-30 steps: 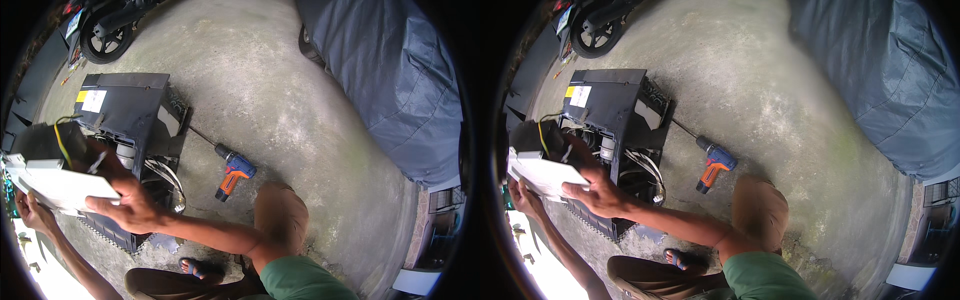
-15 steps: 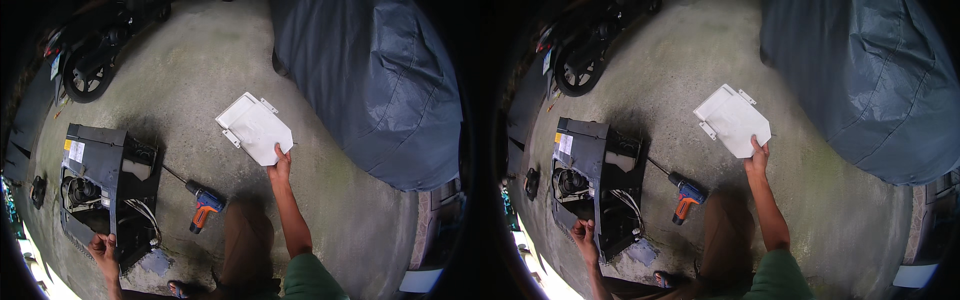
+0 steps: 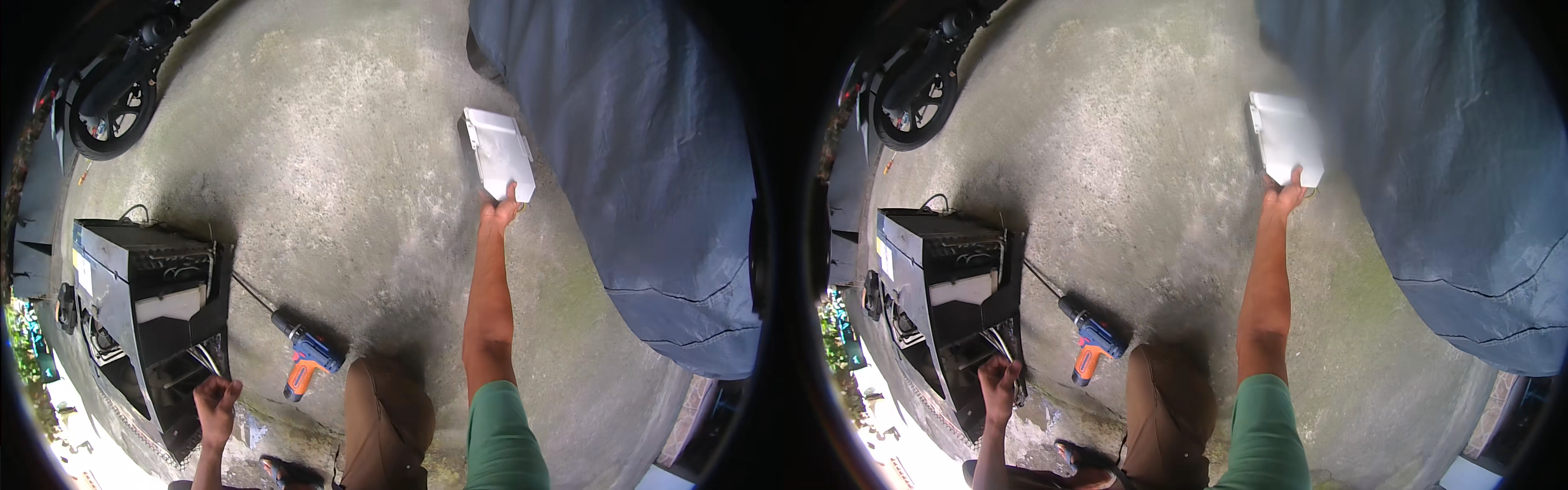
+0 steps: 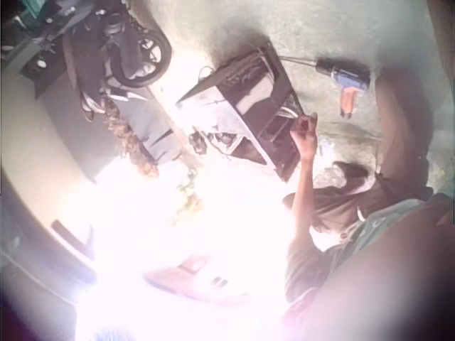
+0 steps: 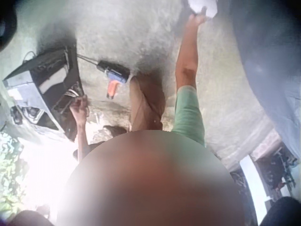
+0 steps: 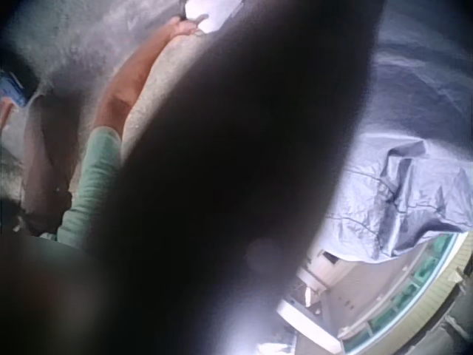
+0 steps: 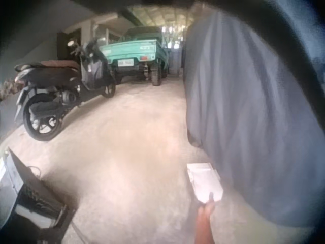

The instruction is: The person uses a cordless drill to remove screws from a large appliance, detaches a white plastic cover, and then removes the main housing to expose the internal fan and motor. The person continues to remove additional screws and components from the exposed interior.

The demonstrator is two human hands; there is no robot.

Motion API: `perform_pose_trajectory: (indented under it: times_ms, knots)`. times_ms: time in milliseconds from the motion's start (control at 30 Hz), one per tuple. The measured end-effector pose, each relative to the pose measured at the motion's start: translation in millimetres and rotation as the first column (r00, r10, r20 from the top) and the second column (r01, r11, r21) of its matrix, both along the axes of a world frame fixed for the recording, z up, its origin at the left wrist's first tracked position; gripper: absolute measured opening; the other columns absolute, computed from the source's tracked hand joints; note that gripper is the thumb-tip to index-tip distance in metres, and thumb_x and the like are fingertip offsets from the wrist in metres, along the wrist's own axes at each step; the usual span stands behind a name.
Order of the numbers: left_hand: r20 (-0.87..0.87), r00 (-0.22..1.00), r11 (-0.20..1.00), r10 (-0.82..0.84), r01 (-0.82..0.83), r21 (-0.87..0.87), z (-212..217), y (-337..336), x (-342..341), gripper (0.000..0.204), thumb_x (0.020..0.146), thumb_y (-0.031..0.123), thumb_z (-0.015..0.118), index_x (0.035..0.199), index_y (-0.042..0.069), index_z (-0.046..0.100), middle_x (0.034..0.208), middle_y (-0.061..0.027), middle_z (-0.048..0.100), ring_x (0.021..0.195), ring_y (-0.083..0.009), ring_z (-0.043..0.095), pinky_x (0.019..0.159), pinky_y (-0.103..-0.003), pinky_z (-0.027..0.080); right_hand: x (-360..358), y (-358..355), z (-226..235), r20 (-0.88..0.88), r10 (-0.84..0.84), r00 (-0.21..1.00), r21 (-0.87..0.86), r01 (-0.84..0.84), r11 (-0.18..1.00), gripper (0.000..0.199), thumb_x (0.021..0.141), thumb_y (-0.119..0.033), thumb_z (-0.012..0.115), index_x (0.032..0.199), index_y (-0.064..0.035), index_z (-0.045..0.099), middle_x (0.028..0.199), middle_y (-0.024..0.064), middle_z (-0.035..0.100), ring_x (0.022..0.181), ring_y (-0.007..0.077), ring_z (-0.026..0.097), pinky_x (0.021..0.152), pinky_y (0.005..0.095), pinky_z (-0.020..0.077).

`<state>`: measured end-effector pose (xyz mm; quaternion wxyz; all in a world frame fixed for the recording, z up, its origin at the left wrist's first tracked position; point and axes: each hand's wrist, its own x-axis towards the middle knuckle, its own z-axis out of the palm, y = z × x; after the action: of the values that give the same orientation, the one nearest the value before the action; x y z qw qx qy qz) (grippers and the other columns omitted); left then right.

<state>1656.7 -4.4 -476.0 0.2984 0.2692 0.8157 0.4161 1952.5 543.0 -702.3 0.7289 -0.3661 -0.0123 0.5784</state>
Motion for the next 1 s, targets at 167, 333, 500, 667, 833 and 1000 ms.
perform_pose_trajectory:
  times_ms: [167, 333, 500, 667, 833, 1000]
  knots:
    - [0.039, 0.985, 0.985, -0.166, 0.167, -0.034, -43.9, 91.4, 22.6, 0.031, 0.088, 0.018, 0.070, 0.068, 0.002, 0.051, 0.060, 0.0038, 0.043, 0.061, -0.0045, 0.037, 0.054, -0.026, 0.031, -0.7, -21.3, 18.9, 0.191, 0.152, 0.970, -0.037, -0.147, 0.988, 0.050, 0.097, -0.022, 0.057, 0.142, -0.0203, 0.037, 0.144, 0.0095, 0.041, 0.132, 0.0294, 0.040, 0.103, 0.0632, 0.0346]
    - [0.100, 0.961, 0.965, -0.258, 0.251, 0.078, -81.2, 194.5, 71.7, 0.030, 0.090, 0.025, 0.066, 0.076, 0.001, 0.055, 0.061, -0.0005, 0.047, 0.060, -0.0084, 0.038, 0.053, -0.029, 0.034, -24.9, -153.8, 37.1, 0.238, 0.380, 0.894, -0.181, -0.344, 0.922, 0.068, 0.099, -0.048, 0.045, 0.150, -0.0077, 0.024, 0.149, 0.0163, 0.037, 0.136, 0.0298, 0.037, 0.110, 0.0447, 0.0330]
    - [-0.113, 0.893, 0.896, -0.435, 0.442, 0.048, -125.8, 268.4, 174.4, 0.033, 0.093, 0.032, 0.060, 0.098, -0.001, 0.061, 0.091, -0.0169, 0.063, 0.094, -0.0294, 0.055, 0.082, -0.043, 0.043, -67.3, -279.5, 29.9, -0.380, 0.634, 0.673, 0.233, -0.594, 0.770, 0.053, 0.101, -0.049, 0.038, 0.126, -0.0031, 0.047, 0.124, 0.0145, 0.053, 0.120, 0.0277, 0.049, 0.104, 0.0405, 0.0375]
    - [-0.358, 0.660, 0.720, -0.660, 0.692, -0.052, -148.6, 270.5, 210.2, 0.063, 0.094, 0.045, 0.054, 0.131, -0.006, 0.048, 0.138, -0.0224, 0.046, 0.138, -0.0397, 0.030, 0.111, -0.052, 0.027, -46.3, -245.1, -10.6, -0.417, 0.434, 0.798, 0.137, -0.417, 0.898, 0.042, 0.103, -0.043, 0.036, 0.106, -0.0044, 0.052, 0.100, 0.0111, 0.055, 0.100, 0.0234, 0.055, 0.091, 0.0348, 0.0451]
    - [-0.339, 0.677, 0.681, -0.654, 0.721, 0.127, -135.4, 261.6, 193.9, 0.067, 0.094, 0.041, 0.056, 0.141, -0.003, 0.039, 0.150, -0.0206, 0.035, 0.143, -0.0390, 0.025, 0.114, -0.048, 0.026, 0.9, -146.8, -46.6, 0.074, 0.445, 0.892, -0.074, -0.440, 0.895, 0.035, 0.102, -0.033, 0.040, 0.082, -0.0078, 0.055, 0.078, 0.0036, 0.058, 0.067, 0.0157, 0.055, 0.058, 0.0322, 0.0462]
    - [-0.288, 0.836, 0.841, -0.467, 0.520, 0.147, -128.5, 163.9, 124.4, 0.061, 0.092, 0.036, 0.063, 0.139, 0.003, 0.045, 0.148, -0.0209, 0.036, 0.139, -0.0403, 0.030, 0.113, -0.048, 0.029, 52.3, -3.4, -101.9, 0.888, 0.017, -0.460, -0.171, -0.296, 0.940, 0.031, 0.086, -0.023, 0.063, 0.091, 0.0072, 0.066, 0.081, 0.0222, 0.065, 0.077, 0.0391, 0.062, 0.076, 0.0441, 0.0496]
